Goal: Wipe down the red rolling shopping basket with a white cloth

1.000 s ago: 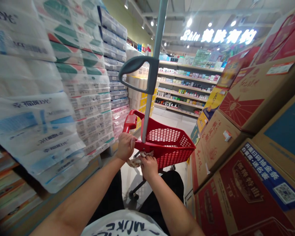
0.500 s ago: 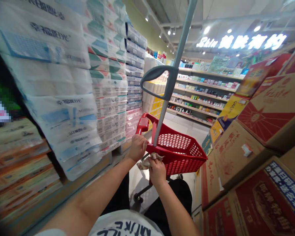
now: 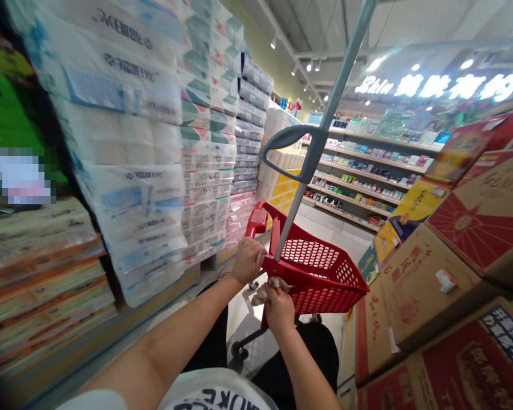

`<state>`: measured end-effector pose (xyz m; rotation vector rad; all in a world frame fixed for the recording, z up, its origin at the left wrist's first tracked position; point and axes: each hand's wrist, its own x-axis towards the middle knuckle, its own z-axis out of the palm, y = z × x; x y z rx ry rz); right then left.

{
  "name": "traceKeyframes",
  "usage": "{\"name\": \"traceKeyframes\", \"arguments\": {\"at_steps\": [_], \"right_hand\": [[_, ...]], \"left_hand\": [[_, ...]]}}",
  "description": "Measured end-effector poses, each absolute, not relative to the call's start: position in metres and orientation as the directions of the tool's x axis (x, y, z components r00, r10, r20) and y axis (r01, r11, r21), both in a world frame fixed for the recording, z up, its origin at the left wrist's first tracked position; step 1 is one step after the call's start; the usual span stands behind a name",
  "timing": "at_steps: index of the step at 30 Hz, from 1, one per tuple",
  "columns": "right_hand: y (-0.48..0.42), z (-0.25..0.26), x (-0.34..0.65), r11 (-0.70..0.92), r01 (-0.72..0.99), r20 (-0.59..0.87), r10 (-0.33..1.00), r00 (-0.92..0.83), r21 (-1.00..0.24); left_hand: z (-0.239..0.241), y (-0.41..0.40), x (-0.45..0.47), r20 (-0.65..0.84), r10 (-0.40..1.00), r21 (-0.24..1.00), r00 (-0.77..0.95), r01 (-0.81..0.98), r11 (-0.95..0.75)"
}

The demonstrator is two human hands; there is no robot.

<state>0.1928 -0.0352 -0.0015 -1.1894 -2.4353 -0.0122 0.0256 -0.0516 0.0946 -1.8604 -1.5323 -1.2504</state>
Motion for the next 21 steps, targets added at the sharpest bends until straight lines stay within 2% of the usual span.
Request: {"name": "traceKeyframes", "arguments": {"at_steps": [2,7,11,15,19,21], "right_hand": [[-0.0350,0.0004,0.1927,0.633,0.756,0.421,0.740,-0.526,-0.168],[-0.0373,0.0040,0.1937,0.646,0.749,0.370,0.739,-0.564,-0.148],[-0.0377,0.0016,0.1951,0.650,0.741,0.401,0.731,-0.552,-0.166],[-0.0373,0.0027,0.1954,0.647,0.747,0.347,0.742,-0.573,-0.150],[-0.0375,0.0063,0.1944,0.650,0.744,0.402,0.729,-0.554,-0.154],[-0.0376,0.0076,0.1932,0.655,0.743,0.375,0.729,-0.573,-0.139]], "left_hand": [[0.0944,-0.0524,0.0258,0.837,0.547,0.218,-0.020,0.928,-0.301],[0.0959,-0.0550,0.0261,0.823,0.568,0.220,-0.019,0.932,-0.288],[0.0966,-0.0554,0.0256,0.821,0.570,0.210,-0.012,0.936,-0.283],[0.0971,-0.0553,0.0251,0.824,0.567,0.211,-0.020,0.939,-0.273],[0.0976,-0.0559,0.0247,0.824,0.566,0.209,-0.020,0.940,-0.271],[0.0972,-0.0560,0.0246,0.829,0.559,0.213,-0.025,0.938,-0.273]]}}
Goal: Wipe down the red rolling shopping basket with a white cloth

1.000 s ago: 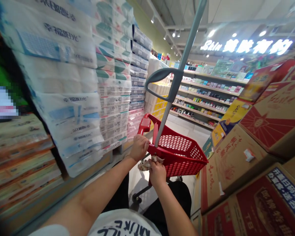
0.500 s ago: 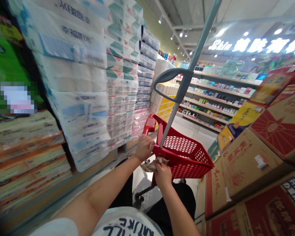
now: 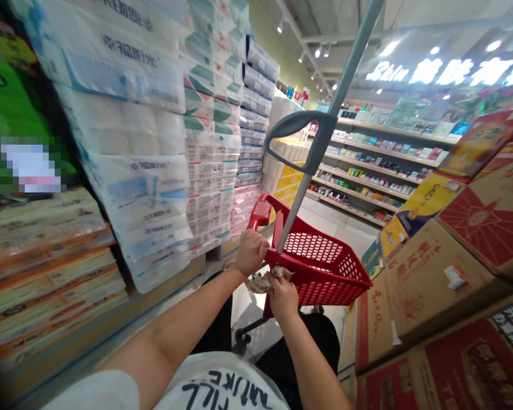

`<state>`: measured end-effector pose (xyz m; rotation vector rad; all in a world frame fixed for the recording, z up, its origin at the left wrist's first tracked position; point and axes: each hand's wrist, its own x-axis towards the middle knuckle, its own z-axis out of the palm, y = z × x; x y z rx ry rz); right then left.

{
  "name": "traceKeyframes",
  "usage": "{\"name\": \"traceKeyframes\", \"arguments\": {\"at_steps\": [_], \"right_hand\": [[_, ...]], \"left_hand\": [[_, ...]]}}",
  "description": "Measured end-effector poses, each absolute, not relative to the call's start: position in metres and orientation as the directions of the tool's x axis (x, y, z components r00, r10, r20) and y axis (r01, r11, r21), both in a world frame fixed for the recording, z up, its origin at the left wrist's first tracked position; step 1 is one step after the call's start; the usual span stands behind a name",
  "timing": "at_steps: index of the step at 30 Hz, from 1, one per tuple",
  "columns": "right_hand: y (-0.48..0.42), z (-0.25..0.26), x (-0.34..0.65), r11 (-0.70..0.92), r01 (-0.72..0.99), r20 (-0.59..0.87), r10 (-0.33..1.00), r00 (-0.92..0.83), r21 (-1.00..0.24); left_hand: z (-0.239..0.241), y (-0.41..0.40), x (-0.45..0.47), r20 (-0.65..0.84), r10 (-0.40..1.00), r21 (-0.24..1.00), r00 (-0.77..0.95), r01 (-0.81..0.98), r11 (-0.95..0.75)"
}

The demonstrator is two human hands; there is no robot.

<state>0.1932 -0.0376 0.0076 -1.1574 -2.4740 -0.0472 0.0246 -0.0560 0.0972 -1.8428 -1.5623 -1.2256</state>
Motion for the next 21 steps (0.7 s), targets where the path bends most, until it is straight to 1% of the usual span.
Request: {"name": "traceKeyframes", "arguments": {"at_steps": [2,6,10,15,19,21], "right_hand": [[-0.0379,0.0085,0.1920,0.659,0.740,0.344,0.732,-0.588,-0.136],[-0.0382,0.0100,0.1912,0.645,0.746,0.379,0.740,-0.556,-0.164],[-0.0390,0.0107,0.1918,0.637,0.751,0.319,0.758,-0.569,-0.175],[-0.0402,0.0143,0.1899,0.628,0.748,0.394,0.757,-0.521,-0.216],[-0.0396,0.0160,0.1886,0.623,0.755,0.328,0.770,-0.547,-0.203],[-0.0395,0.0165,0.1889,0.622,0.754,0.335,0.771,-0.541,-0.212]], "left_hand": [[0.0964,-0.0556,0.0244,0.834,0.551,0.220,-0.029,0.933,-0.284],[0.0947,-0.0532,0.0235,0.836,0.547,0.239,-0.039,0.923,-0.300],[0.0940,-0.0504,0.0222,0.848,0.529,0.229,-0.037,0.925,-0.303],[0.0944,-0.0509,0.0220,0.849,0.528,0.209,-0.021,0.931,-0.299],[0.0950,-0.0512,0.0222,0.848,0.529,0.198,-0.016,0.936,-0.290],[0.0950,-0.0507,0.0221,0.851,0.525,0.193,-0.009,0.935,-0.297]]}}
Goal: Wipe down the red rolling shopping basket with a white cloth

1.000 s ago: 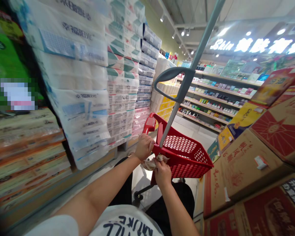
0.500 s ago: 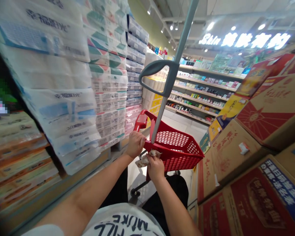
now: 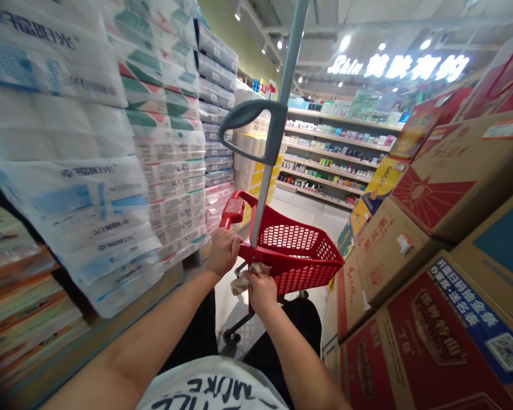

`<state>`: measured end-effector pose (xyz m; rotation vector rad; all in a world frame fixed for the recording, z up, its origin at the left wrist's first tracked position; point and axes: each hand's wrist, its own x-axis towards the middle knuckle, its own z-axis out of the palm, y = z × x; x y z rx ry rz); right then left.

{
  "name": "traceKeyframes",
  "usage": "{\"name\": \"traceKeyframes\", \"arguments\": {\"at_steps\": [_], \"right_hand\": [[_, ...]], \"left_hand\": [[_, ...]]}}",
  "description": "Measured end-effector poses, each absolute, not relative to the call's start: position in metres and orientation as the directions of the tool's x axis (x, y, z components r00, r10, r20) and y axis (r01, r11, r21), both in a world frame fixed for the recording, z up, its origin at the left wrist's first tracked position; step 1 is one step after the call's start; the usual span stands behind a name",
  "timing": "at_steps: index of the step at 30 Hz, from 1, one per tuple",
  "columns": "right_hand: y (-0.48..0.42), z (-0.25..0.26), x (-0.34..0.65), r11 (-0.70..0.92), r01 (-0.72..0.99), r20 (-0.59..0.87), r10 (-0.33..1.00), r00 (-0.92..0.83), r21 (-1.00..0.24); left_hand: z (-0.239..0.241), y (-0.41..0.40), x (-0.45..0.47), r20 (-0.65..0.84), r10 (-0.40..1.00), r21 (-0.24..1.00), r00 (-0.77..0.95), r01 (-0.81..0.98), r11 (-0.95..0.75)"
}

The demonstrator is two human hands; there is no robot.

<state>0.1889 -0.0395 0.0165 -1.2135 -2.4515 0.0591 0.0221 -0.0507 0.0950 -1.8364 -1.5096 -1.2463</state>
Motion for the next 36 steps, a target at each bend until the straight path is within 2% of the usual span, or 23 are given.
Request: {"name": "traceKeyframes", "arguments": {"at_steps": [3,7,12,17,23,28,32,36], "right_hand": [[-0.039,0.018,0.190,0.628,0.746,0.387,0.758,-0.524,-0.220],[-0.040,0.020,0.190,0.632,0.746,0.341,0.763,-0.549,-0.212],[-0.039,0.021,0.190,0.647,0.726,0.408,0.743,-0.531,-0.234],[-0.037,0.019,0.193,0.681,0.686,0.392,0.722,-0.571,-0.255],[-0.044,0.030,0.193,0.782,0.569,0.598,0.589,-0.543,-0.254],[-0.041,0.045,0.186,0.815,0.495,0.783,0.508,-0.358,-0.302],[-0.034,0.054,0.183,0.832,0.469,0.849,0.454,-0.269,-0.297],[-0.030,0.055,0.182,0.837,0.470,0.849,0.444,-0.287,-0.280]], "left_hand": [[0.095,-0.050,0.022,0.855,0.518,0.198,-0.014,0.933,-0.302],[0.096,-0.051,0.023,0.849,0.528,0.205,-0.020,0.934,-0.293],[0.094,-0.050,0.022,0.854,0.519,0.207,-0.023,0.931,-0.300],[0.094,-0.050,0.020,0.846,0.534,0.206,-0.010,0.929,-0.309],[0.092,-0.049,0.020,0.863,0.504,0.218,-0.030,0.923,-0.318],[0.092,-0.049,0.020,0.861,0.508,0.202,-0.021,0.931,-0.303],[0.093,-0.050,0.020,0.853,0.522,0.197,-0.012,0.934,-0.299],[0.093,-0.050,0.020,0.850,0.527,0.203,-0.017,0.933,-0.298]]}}
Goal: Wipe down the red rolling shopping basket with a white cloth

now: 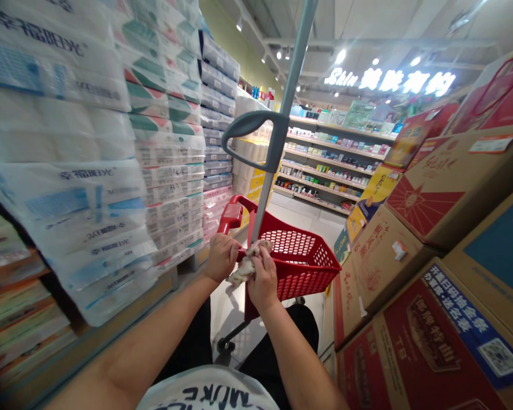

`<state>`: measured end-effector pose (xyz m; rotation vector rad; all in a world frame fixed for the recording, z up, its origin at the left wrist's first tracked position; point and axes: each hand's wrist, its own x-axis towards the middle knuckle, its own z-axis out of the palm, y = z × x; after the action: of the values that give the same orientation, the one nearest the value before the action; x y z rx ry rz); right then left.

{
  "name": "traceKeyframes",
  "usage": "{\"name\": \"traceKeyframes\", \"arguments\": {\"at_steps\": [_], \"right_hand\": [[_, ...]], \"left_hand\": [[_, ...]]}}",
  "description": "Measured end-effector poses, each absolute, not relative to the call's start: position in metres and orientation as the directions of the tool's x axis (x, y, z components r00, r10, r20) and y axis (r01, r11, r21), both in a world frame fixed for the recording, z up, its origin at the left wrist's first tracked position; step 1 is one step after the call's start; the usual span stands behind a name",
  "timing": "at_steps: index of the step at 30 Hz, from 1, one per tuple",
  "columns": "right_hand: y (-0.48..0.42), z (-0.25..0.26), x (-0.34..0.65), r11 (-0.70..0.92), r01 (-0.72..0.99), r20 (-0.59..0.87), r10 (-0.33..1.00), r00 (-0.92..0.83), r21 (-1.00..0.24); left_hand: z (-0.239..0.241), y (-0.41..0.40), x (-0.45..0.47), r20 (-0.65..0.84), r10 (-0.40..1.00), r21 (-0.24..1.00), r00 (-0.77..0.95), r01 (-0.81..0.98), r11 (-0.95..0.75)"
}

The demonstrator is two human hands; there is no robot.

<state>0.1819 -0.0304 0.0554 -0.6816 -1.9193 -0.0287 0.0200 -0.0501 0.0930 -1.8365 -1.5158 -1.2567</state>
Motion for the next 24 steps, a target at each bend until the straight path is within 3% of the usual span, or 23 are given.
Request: {"name": "traceKeyframes", "arguments": {"at_steps": [4,11,17,24], "right_hand": [[-0.028,0.055,0.183,0.813,0.472,0.799,0.515,-0.309,-0.341],[-0.023,0.067,0.184,0.679,0.475,0.645,0.717,-0.264,-0.560],[-0.019,0.073,0.182,0.692,0.555,0.593,0.706,-0.386,-0.462],[-0.020,0.090,0.181,0.603,0.645,0.527,0.777,-0.344,-0.469]], "left_hand": [[0.094,-0.052,0.020,0.846,0.532,0.215,-0.027,0.931,-0.295],[0.096,-0.054,0.021,0.856,0.515,0.216,-0.033,0.929,-0.300],[0.096,-0.053,0.021,0.857,0.515,0.219,-0.033,0.927,-0.304],[0.094,-0.065,0.024,0.867,0.497,0.169,0.021,0.927,-0.334]]}}
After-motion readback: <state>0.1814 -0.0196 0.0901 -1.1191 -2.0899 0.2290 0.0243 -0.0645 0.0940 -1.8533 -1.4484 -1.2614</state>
